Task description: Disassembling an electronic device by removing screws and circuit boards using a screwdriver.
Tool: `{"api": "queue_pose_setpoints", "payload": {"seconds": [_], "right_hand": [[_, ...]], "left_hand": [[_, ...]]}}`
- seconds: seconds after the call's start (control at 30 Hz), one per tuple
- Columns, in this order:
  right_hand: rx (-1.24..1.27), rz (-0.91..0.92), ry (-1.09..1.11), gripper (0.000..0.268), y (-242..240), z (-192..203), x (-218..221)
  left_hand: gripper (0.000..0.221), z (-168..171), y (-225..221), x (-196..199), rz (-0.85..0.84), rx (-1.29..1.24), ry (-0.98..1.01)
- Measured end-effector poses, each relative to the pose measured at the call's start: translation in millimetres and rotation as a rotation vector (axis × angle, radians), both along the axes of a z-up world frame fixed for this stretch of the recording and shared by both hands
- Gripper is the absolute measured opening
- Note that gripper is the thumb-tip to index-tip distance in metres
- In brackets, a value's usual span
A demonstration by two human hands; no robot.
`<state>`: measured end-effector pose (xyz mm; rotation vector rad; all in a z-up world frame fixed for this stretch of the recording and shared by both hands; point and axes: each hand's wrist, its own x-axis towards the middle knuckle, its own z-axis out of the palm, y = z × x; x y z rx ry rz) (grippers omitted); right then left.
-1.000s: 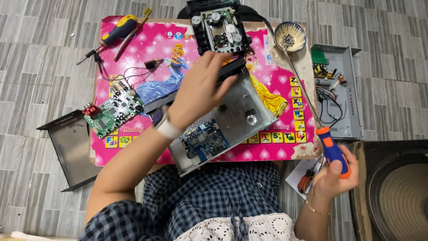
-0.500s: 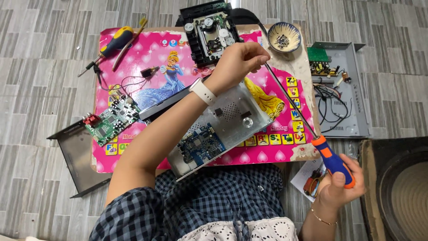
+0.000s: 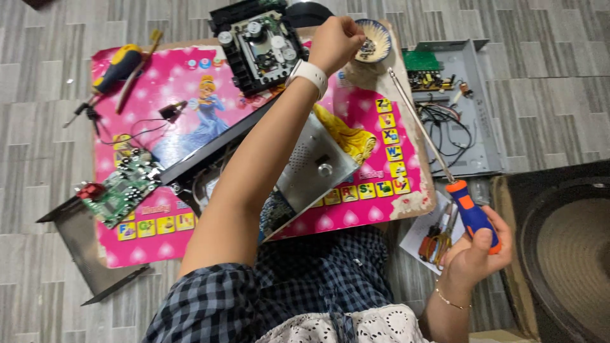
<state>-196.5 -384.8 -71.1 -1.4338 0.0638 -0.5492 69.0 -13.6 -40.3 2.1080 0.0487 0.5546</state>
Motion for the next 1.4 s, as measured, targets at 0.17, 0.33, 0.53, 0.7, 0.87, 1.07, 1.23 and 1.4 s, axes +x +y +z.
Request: {"api": "queue_pose_setpoints", "payload": {"seconds": [0.17, 0.33, 0.53, 0.7, 0.87, 1.07, 1.23, 1.4], "right_hand": [[-0.001, 0.029, 0.043, 0.041, 2, 15, -5], [0.07, 0.015, 0.06, 0.039, 2, 7, -3], [0.09, 0.101, 0.015, 0.029, 5, -3, -5], [0.075, 0.143, 0.007, 0.031, 15, -6, -11], [0.026, 0.253, 0.016, 0.04, 40, -1, -15], [-0.159, 0.343, 0.016, 0.046, 81, 18, -20], [-0.261, 0.329, -0.006, 0.049, 82, 19, -25], [-0.179, 0.307, 0.002, 0.047, 64, 3, -18]], "left_hand": [[0.023, -25, -1, 26, 0.03, 0.02, 0.082], [0.024, 12, 12, -25, -0.036, 0.054, 0.094], [0.027, 76, 45, -122, -0.251, -0.033, 0.203], [0.019, 108, 87, -238, -0.303, -0.107, 0.112], [0.027, 85, 102, -345, -0.154, -0.527, 0.377], [0.07, 52, 95, -376, -0.175, -0.741, 0.538], [0.084, 41, 95, -357, -0.196, -0.931, 0.488], [0.091, 14, 86, -342, -0.165, -1.044, 0.482]]}}
